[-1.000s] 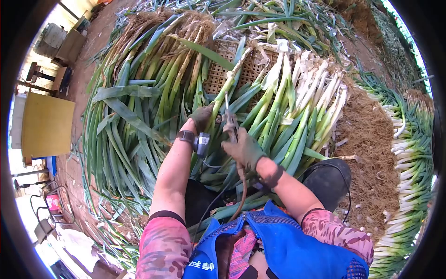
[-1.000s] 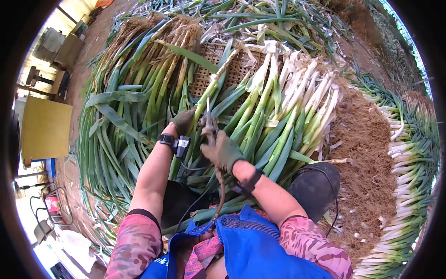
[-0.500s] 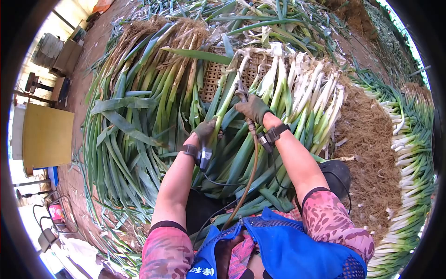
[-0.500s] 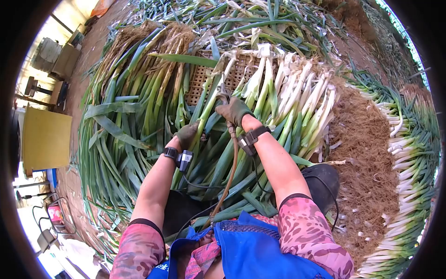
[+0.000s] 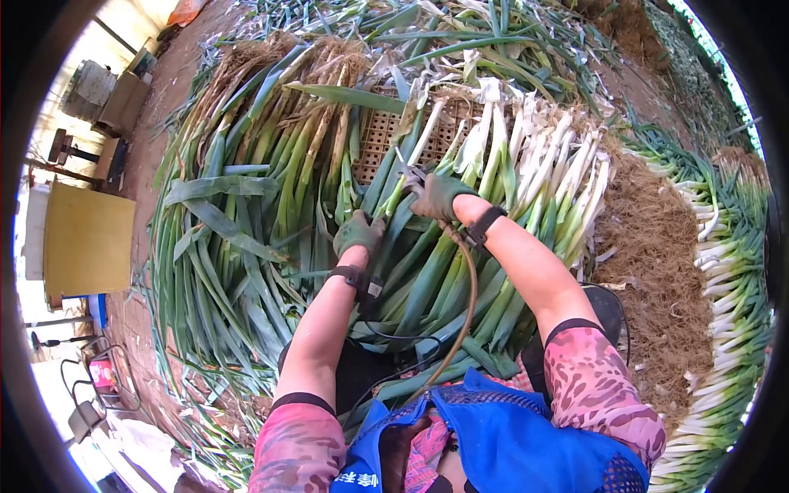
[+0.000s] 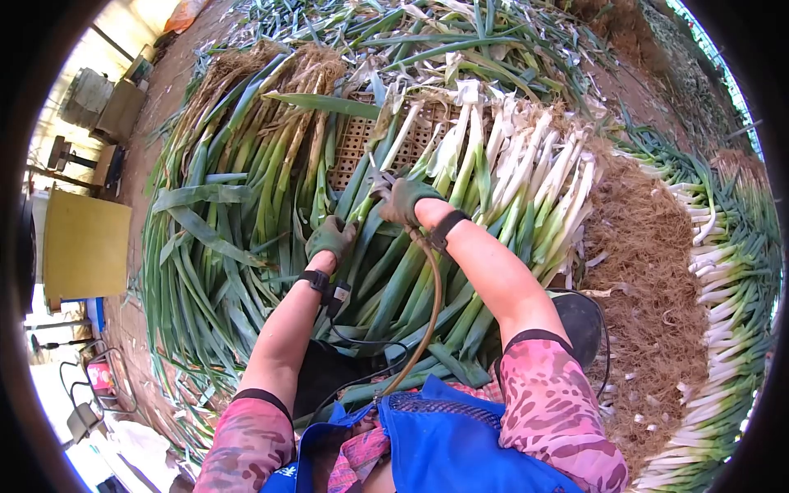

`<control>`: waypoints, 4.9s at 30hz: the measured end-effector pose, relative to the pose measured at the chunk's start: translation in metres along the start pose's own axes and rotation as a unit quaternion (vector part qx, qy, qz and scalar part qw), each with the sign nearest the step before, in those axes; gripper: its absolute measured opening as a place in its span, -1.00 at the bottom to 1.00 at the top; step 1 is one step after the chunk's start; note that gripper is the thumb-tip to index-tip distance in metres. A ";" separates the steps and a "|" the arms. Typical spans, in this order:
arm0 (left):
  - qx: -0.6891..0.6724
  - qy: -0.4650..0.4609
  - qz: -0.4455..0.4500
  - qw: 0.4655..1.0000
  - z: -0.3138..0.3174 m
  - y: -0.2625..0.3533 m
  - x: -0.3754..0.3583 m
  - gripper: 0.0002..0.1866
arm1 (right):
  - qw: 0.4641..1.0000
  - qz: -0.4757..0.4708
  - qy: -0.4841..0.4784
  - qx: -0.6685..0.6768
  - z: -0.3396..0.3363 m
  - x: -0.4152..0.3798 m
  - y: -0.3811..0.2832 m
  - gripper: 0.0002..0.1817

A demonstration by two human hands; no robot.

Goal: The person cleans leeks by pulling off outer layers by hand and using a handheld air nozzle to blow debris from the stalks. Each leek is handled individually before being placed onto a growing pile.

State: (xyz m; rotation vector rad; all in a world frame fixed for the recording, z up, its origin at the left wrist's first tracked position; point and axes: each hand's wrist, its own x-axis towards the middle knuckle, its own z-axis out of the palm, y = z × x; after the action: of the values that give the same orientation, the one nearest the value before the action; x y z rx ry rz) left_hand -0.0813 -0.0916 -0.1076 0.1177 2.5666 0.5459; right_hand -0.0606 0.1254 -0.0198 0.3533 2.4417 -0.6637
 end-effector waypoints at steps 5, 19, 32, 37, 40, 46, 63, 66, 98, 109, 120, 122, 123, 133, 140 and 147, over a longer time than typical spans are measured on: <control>-0.190 -0.234 0.106 0.948 0.042 0.014 -0.002 -0.28 | 0.992 0.099 0.027 0.070 -0.011 -0.022 0.033 -0.46; 0.014 0.114 -0.049 0.992 -0.016 -0.057 0.064 -0.57 | 0.968 0.034 0.072 0.237 0.026 -0.076 0.033 -0.29; -0.046 0.067 -0.044 0.996 -0.043 -0.021 0.069 -0.48 | 0.963 -0.026 0.044 0.263 0.082 -0.053 0.025 -0.37; -0.199 0.122 0.104 0.967 -0.107 0.047 0.029 -0.53 | 0.945 0.014 0.083 0.316 0.077 -0.058 0.036 -0.37; -0.073 0.092 0.158 0.980 -0.116 0.092 -0.051 -0.54 | 0.884 -0.006 0.154 0.441 0.074 -0.058 0.040 -0.46; -0.194 -0.359 0.044 0.912 0.010 -0.010 -0.034 -0.51 | 0.924 0.009 0.046 0.379 0.054 -0.097 0.043 -0.50; -0.253 -0.162 0.351 0.887 0.045 -0.028 0.019 -0.66 | 0.984 0.009 -0.039 0.174 0.058 -0.113 -0.011 -0.39; 0.034 -0.099 0.586 0.803 0.031 -0.031 0.008 -0.74 | 0.980 0.010 0.007 0.197 0.060 -0.080 -0.014 -0.40; -0.468 -0.381 -0.064 0.794 -0.005 -0.020 -0.031 -0.78 | 0.977 -0.011 -0.034 0.209 0.015 0.007 -0.054 -0.49; -0.440 -0.334 -0.088 0.829 -0.038 -0.085 0.021 -0.75 | 0.798 -0.136 -0.003 0.587 0.036 0.013 -0.013 -0.70; -0.011 0.034 -0.194 0.980 0.064 -0.138 0.091 -0.37 | 0.899 0.010 0.189 0.395 0.043 -0.007 0.086 -0.54; -0.036 0.005 -0.195 0.980 0.062 -0.143 0.096 -0.41 | 0.880 0.020 0.198 0.431 0.048 -0.008 0.082 -0.61; -0.044 -0.040 -0.194 0.979 0.055 -0.144 0.104 -0.38 | 0.867 0.046 0.192 0.458 0.040 -0.014 0.080 -0.63; -0.309 -0.152 0.028 0.939 -0.114 -0.090 0.029 -0.58 | 0.910 0.067 0.267 0.309 0.058 -0.001 0.086 -0.55; -0.532 -0.213 -0.063 0.817 -0.065 -0.033 -0.016 -0.53 | 0.927 0.051 0.174 0.328 0.022 -0.100 -0.008 -0.44; -0.550 -0.189 -0.062 0.811 -0.011 -0.041 -0.002 -0.43 | 0.972 0.027 -0.014 0.233 0.093 -0.117 -0.032 -0.42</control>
State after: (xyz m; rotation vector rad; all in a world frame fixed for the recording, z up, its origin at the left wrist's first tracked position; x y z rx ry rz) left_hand -0.0848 -0.1333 -0.1142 -0.3133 1.5293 1.6500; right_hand 0.0638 0.0369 -0.0040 0.5863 2.2186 -1.2105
